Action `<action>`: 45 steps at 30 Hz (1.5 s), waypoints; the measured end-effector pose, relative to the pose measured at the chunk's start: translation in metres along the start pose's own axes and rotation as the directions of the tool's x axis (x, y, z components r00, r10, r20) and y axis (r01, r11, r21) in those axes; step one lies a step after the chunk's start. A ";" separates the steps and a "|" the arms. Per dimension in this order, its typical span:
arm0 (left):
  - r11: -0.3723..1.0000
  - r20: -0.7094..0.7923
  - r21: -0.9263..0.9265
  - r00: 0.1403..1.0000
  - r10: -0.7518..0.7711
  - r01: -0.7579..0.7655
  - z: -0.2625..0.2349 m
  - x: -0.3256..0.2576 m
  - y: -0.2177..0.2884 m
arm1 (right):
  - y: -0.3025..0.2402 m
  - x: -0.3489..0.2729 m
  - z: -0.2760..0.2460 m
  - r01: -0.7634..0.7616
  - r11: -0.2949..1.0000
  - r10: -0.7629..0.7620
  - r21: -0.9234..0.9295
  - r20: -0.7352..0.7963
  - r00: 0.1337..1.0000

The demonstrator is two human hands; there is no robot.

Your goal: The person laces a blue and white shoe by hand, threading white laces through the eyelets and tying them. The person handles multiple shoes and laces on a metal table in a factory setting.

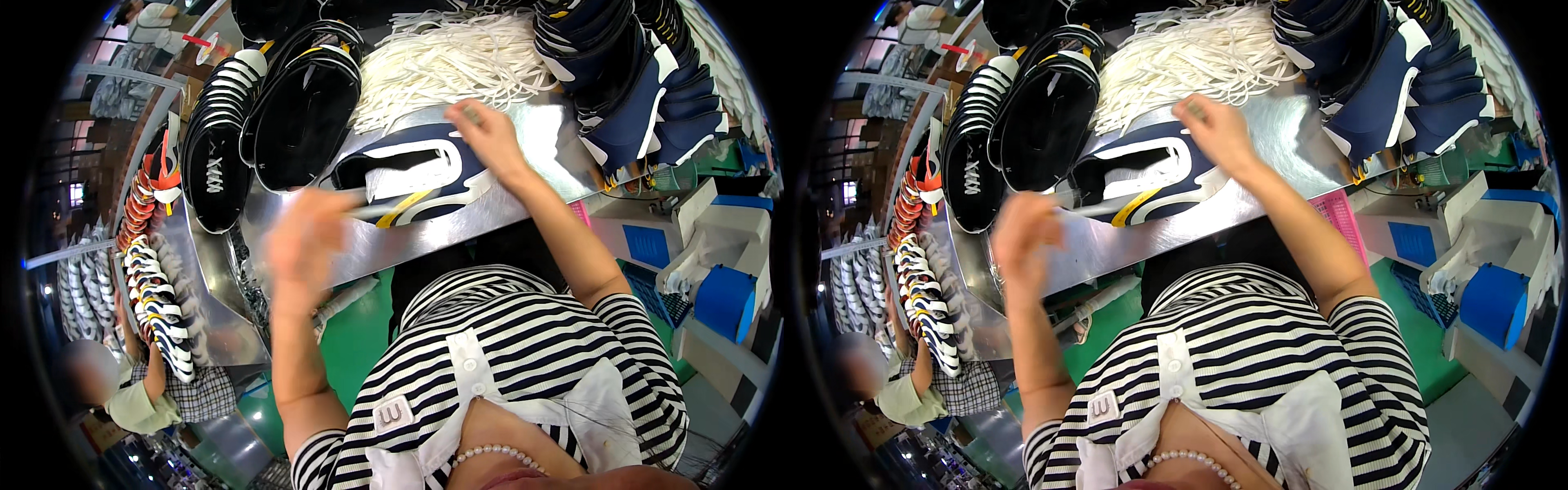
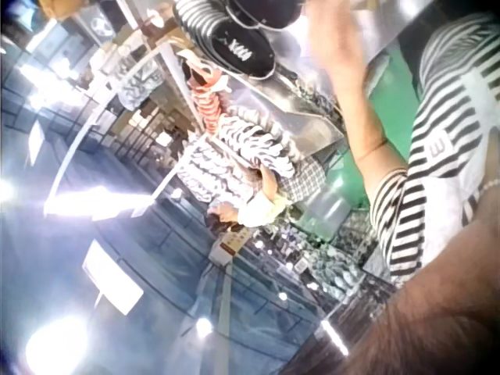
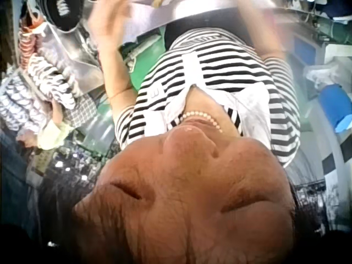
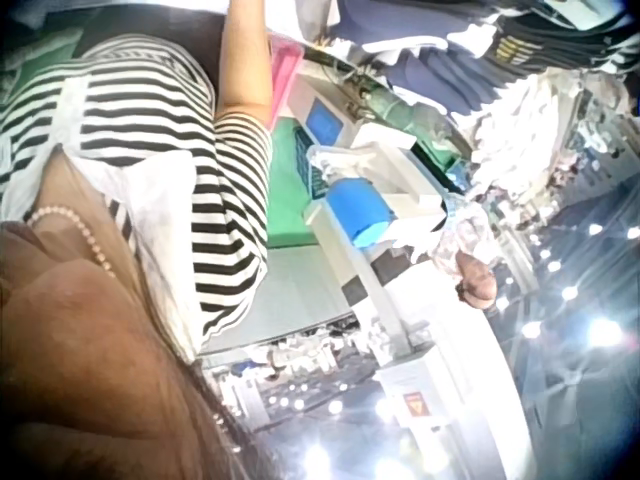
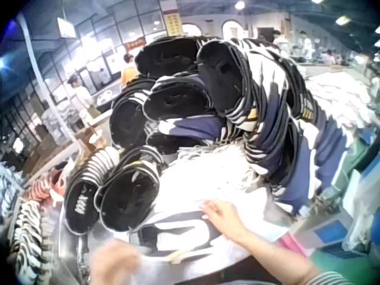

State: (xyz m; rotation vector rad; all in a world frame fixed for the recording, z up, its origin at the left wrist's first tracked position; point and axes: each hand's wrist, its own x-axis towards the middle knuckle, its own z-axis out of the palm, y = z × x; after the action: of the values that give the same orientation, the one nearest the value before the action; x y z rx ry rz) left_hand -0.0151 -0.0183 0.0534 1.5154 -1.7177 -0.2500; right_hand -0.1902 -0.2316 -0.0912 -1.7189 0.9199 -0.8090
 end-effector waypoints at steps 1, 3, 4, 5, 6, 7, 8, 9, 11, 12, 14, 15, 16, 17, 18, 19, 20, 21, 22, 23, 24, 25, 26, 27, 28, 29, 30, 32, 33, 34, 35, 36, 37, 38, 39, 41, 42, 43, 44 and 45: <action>0.999 0.053 0.019 0.998 0.043 -0.045 0.019 0.010 0.017 | -0.003 0.005 -0.010 -0.095 0.946 0.071 0.308 0.090 0.993; 0.992 0.015 -0.088 0.996 -0.089 0.090 0.034 0.029 0.012 | -0.028 -0.003 -0.046 -0.232 0.837 0.161 0.495 0.181 0.970; 0.971 -0.009 -0.153 0.982 -0.187 0.184 0.040 0.034 0.007 | -0.030 -0.007 -0.056 -0.206 0.851 0.112 0.484 0.216 0.970; 0.937 -0.027 -0.219 0.958 -0.285 0.272 0.044 0.039 0.005 | -0.036 -0.015 -0.057 -0.150 0.875 0.039 0.460 0.242 0.970; 0.968 -0.005 -0.155 0.980 -0.200 0.197 0.051 0.046 0.003 | -0.044 -0.027 -0.057 -0.095 0.897 -0.022 0.432 0.259 0.966; 0.988 0.024 -0.093 0.992 -0.122 0.123 0.058 0.051 0.002 | -0.049 -0.036 -0.053 -0.046 0.913 -0.078 0.406 0.282 0.956; 0.997 0.057 -0.068 0.998 -0.041 0.045 0.066 0.054 -0.004 | -0.044 -0.039 -0.039 0.090 0.905 -0.207 0.415 0.247 0.946; 0.994 0.069 -0.083 0.995 -0.071 0.076 0.071 0.058 -0.007 | -0.059 -0.044 -0.036 0.056 0.932 -0.180 0.357 0.325 0.928; 0.984 0.089 -0.105 0.987 -0.136 0.145 0.077 0.062 -0.012 | -0.059 -0.042 -0.025 -0.074 0.941 -0.074 0.329 0.414 0.907; 0.976 0.084 -0.114 0.981 -0.176 0.185 0.079 0.064 -0.015 | -0.056 -0.040 -0.023 -0.087 0.922 -0.066 0.377 0.375 0.924; 0.981 0.009 0.008 0.981 -0.194 0.194 0.074 0.058 -0.014 | -0.053 -0.035 -0.019 -0.108 0.876 -0.045 0.470 0.302 0.952; 0.978 -0.026 0.063 0.980 -0.197 0.198 0.072 0.053 -0.014 | -0.051 -0.035 -0.020 -0.134 0.872 -0.020 0.470 0.308 0.951; 0.949 -0.021 0.172 0.964 -0.264 0.264 0.069 0.041 -0.018 | -0.050 -0.037 -0.023 -0.158 0.868 0.006 0.470 0.310 0.951; 0.941 0.024 0.186 0.956 -0.294 0.284 0.071 0.033 -0.022 | -0.047 -0.039 -0.026 -0.183 0.864 0.032 0.469 0.311 0.950; 0.929 0.069 0.208 0.943 -0.325 0.306 0.070 0.026 -0.023 | -0.037 -0.044 -0.024 -0.049 0.862 -0.143 0.504 0.335 0.931; 0.914 0.103 0.231 0.925 -0.365 0.335 0.071 0.019 -0.026 | -0.039 -0.052 -0.025 -0.097 0.889 -0.157 0.448 0.495 0.855; 0.858 0.175 0.098 0.840 -0.514 0.505 0.075 0.019 -0.031 | -0.030 -0.060 -0.015 0.209 0.930 -0.335 0.303 0.463 0.821; 0.858 0.221 0.093 0.830 -0.512 0.505 0.079 0.019 -0.038 | -0.022 -0.070 -0.005 0.497 0.858 -0.496 0.132 0.463 0.734; 0.858 0.262 0.092 0.820 -0.510 0.504 0.083 0.019 -0.050 | -0.022 -0.076 0.002 0.542 0.839 -0.507 0.048 0.434 0.745; 0.860 0.303 0.091 0.808 -0.505 0.503 0.086 0.023 -0.060 | -0.024 -0.082 0.009 0.580 0.813 -0.519 -0.039 0.403 0.754; 0.750 0.425 0.132 0.646 -0.634 0.649 0.085 0.037 -0.064 | -0.025 -0.086 0.015 0.550 0.832 -0.506 -0.073 0.308 0.806; 0.731 0.455 0.014 0.647 -0.612 0.682 0.088 0.042 -0.072 | -0.026 -0.087 0.019 0.518 0.849 -0.477 -0.099 0.278 0.834; 0.536 0.497 -0.146 0.530 -0.687 0.832 0.087 0.046 -0.070 | -0.027 -0.087 0.022 0.484 0.866 -0.446 -0.123 0.246 0.860; 0.292 0.563 -0.283 0.405 -0.720 0.913 0.088 0.053 -0.068 | -0.024 -0.087 0.022 0.448 0.881 -0.414 -0.152 0.211 0.886; 0.062 0.728 -0.338 0.303 -0.615 0.939 0.083 0.062 -0.074 | -0.019 -0.088 0.022 0.427 0.890 -0.374 -0.159 0.278 0.885; -0.012 0.732 -0.338 0.255 -0.632 0.941 0.082 0.068 -0.071 | -0.014 -0.088 0.021 0.438 0.881 -0.380 -0.177 0.286 0.880; -0.014 0.740 -0.324 0.245 -0.626 0.946 0.081 0.069 -0.073 | -0.013 -0.087 0.021 0.454 0.872 -0.390 -0.186 0.297 0.871; -0.013 0.750 -0.318 0.244 -0.614 0.948 0.081 0.072 -0.076 | -0.014 -0.084 0.017 0.455 0.874 -0.388 -0.170 0.319 0.864; -0.008 0.751 -0.323 0.251 -0.611 0.946 0.080 0.074 -0.076 | -0.015 -0.081 0.016 0.436 0.893 -0.389 -0.110 0.297 0.872; -0.003 0.751 -0.328 0.258 -0.608 0.945 0.079 0.074 -0.077 | -0.014 -0.078 0.016 0.416 0.908 -0.389 -0.047 0.275 0.880; 0.035 0.741 -0.373 0.321 -0.590 0.927 0.080 0.064 -0.084 | -0.015 -0.075 0.015 0.396 0.918 -0.387 0.017 0.254 0.886; 0.059 0.749 -0.405 0.368 -0.551 0.912 0.083 0.060 -0.085 | -0.018 -0.072 0.010 0.320 0.941 -0.338 0.111 0.288 0.896; 0.080 0.754 -0.437 0.414 -0.510 0.896 0.083 0.057 -0.085 | -0.019 -0.073 0.006 0.286 0.945 -0.316 0.156 0.228 0.921; 0.132 0.708 -0.410 0.407 -0.577 0.902 0.081 0.051 -0.083 | -0.020 -0.075 0.003 0.255 0.945 -0.291 0.204 0.170 0.942; 0.054 0.674 -0.417 0.349 -0.651 0.907 0.081 0.051 -0.070 | -0.021 -0.078 -0.002 0.221 0.944 -0.256 0.247 0.119 0.959; -0.025 0.729 -0.442 0.343 -0.592 0.897 0.080 0.047 -0.069 | -0.019 -0.073 -0.006 0.158 0.932 -0.169 0.327 0.003 0.986; -0.003 0.753 -0.453 0.381 -0.537 0.891 0.079 0.043 -0.071 | -0.028 -0.071 -0.011 -0.096 0.889 0.022 0.448 0.168 0.986; 0.018 0.773 -0.465 0.416 -0.480 0.885 0.079 0.038 -0.075 | -0.033 -0.069 -0.013 -0.249 0.819 0.103 0.518 0.295 0.950; 0.038 0.789 -0.478 0.448 -0.419 0.877 0.079 0.034 -0.077 | -0.038 -0.068 -0.015 -0.407 0.728 0.184 0.551 0.416 0.891; 0.197 0.751 -0.460 0.498 -0.433 0.865 0.080 0.032 -0.074 | -0.038 -0.066 -0.016 -0.461 0.670 0.176 0.582 0.478 0.860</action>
State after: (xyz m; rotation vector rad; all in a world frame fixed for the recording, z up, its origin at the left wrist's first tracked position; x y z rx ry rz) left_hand -0.0123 -0.0943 -0.0311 1.3719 -0.7405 -1.8114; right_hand -0.2278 -0.1731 -0.0567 -0.9542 0.5241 -0.4455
